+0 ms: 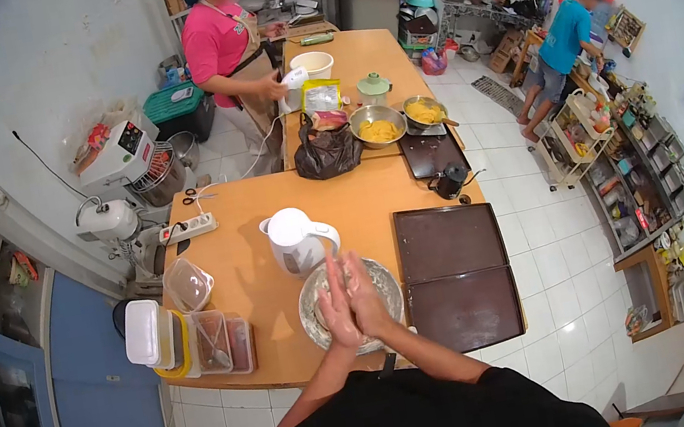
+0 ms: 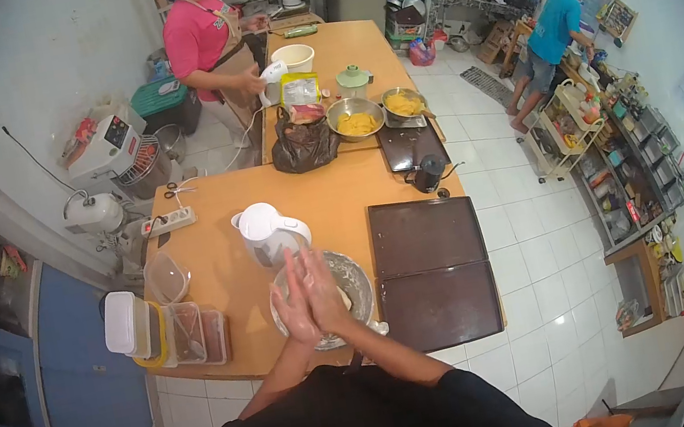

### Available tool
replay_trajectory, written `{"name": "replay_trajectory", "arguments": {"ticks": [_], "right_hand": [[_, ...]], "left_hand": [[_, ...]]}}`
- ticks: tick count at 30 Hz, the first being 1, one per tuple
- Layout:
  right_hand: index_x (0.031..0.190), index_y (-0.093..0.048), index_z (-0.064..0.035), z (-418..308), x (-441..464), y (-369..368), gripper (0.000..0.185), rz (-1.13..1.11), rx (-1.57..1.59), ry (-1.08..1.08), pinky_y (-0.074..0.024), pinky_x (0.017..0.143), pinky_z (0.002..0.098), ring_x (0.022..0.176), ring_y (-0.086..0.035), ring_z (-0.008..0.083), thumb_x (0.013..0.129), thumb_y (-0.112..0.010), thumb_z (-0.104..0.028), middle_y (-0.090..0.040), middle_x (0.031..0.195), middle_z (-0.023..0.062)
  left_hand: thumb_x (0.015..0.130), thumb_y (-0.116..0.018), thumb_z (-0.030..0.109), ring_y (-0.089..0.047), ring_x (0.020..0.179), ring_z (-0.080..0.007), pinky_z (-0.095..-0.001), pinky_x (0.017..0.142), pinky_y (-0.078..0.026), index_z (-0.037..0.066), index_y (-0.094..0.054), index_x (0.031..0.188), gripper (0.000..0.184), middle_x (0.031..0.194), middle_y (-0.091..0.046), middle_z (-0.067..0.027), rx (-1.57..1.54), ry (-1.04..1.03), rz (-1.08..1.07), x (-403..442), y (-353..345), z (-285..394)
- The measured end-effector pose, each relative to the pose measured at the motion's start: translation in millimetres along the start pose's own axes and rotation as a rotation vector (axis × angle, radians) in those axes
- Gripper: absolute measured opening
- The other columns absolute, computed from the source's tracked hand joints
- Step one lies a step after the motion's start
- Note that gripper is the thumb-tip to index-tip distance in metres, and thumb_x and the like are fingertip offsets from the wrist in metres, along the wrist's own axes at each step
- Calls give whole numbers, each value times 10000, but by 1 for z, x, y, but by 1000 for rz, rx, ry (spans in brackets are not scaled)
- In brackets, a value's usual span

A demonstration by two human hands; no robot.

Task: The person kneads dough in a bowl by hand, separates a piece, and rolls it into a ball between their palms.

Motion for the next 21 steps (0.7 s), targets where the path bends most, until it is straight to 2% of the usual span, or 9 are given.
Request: {"name": "replay_trajectory", "arguments": {"ticks": [6, 8, 10, 12, 13, 14, 16, 18, 21], "right_hand": [[1485, -220, 7, -35, -15, 3, 671, -37, 153, 118, -102, 1177, 425, 1459, -104, 362, 1020, -228, -477, -168, 1555, 233], [1488, -210, 7, 8, -19, -5, 648, 1, 141, -99, -90, 1181, 416, 1459, -108, 358, 1025, -222, -447, -176, 1553, 232], [1484, -207, 23, 23, -7, 6, 643, 11, 41, -75, -88, 1183, 406, 1457, -116, 355, 1026, -221, -427, -184, 1550, 232], [1499, -144, 27, 24, -5, 14, 620, 39, -33, 98, -89, 1179, 391, 1458, -123, 331, 1045, -177, -394, -148, 1569, 196], [1496, -162, 30, 6, -7, 8, 635, 17, 164, -105, -89, 1178, 407, 1458, -119, 339, 1042, -180, -413, -147, 1570, 195], [1496, -162, 30, -8, -15, 4, 635, 15, 167, -111, -89, 1178, 407, 1458, -119, 339, 1042, -180, -413, -147, 1570, 195], [1495, -172, 30, -41, -27, -3, 640, -71, 39, 123, -86, 1180, 392, 1460, -112, 330, 1041, -170, -422, -140, 1572, 196], [1496, -174, 17, -31, -14, -1, 655, -98, 85, 14, -83, 1182, 408, 1463, -96, 340, 1026, -243, -435, -130, 1568, 216], [1513, -125, -13, 6, -1, 3, 649, -30, 136, -121, -70, 1183, 422, 1464, -85, 342, 1029, -229, -432, -85, 1584, 188]], "left_hand": [[984, -191, 555, -47, 1475, -240, -372, 1178, -12, 120, -82, 1544, 717, 1599, -79, -123, -98, 106, 96, 5, 14, -14], [988, -177, 553, -22, 1477, -225, -360, 1177, 4, 108, -77, 1542, 718, 1603, -61, -112, -94, 73, 26, 4, 13, -11], [991, -159, 555, -9, 1477, -213, -352, 1178, 10, 95, -75, 1540, 721, 1606, -50, -98, 178, 14, -81, -12, -2, -12], [999, -143, 542, -9, 1477, -207, -348, 1179, 13, 75, -71, 1536, 715, 1606, -51, -88, 144, 40, -61, -16, -1, -18], [1004, -129, 528, -9, 1477, -208, -350, 1179, 14, 68, -69, 1534, 705, 1607, -49, -84, 191, 57, -48, -11, 7, -22], [1009, -116, 515, -10, 1477, -210, -351, 1179, 15, 61, -66, 1533, 695, 1607, -46, -80, 236, 79, -34, -9, 15, -27], [1014, -118, 501, -12, 1477, -212, -355, 1181, 8, 66, -67, 1534, 680, 1607, -48, -82, 187, 152, 111, 1, 16, -17], [1011, -131, 518, -30, 1476, -213, -361, 1183, -5, 69, -77, 1534, 691, 1604, -65, -83, 88, 5, -33, 0, 5, -5], [1008, -147, 522, -29, 1476, -209, -358, 1184, -6, 49, -83, 1529, 707, 1605, -65, -85, -14, 48, -35, -14, -1, -14]]}}
Point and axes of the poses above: each hand's wrist, its own x-axis towards the middle knuckle, its own y-axis out of the back of the hand, z = x × y, the point moved 6 cm from there along x, towards the middle knuckle
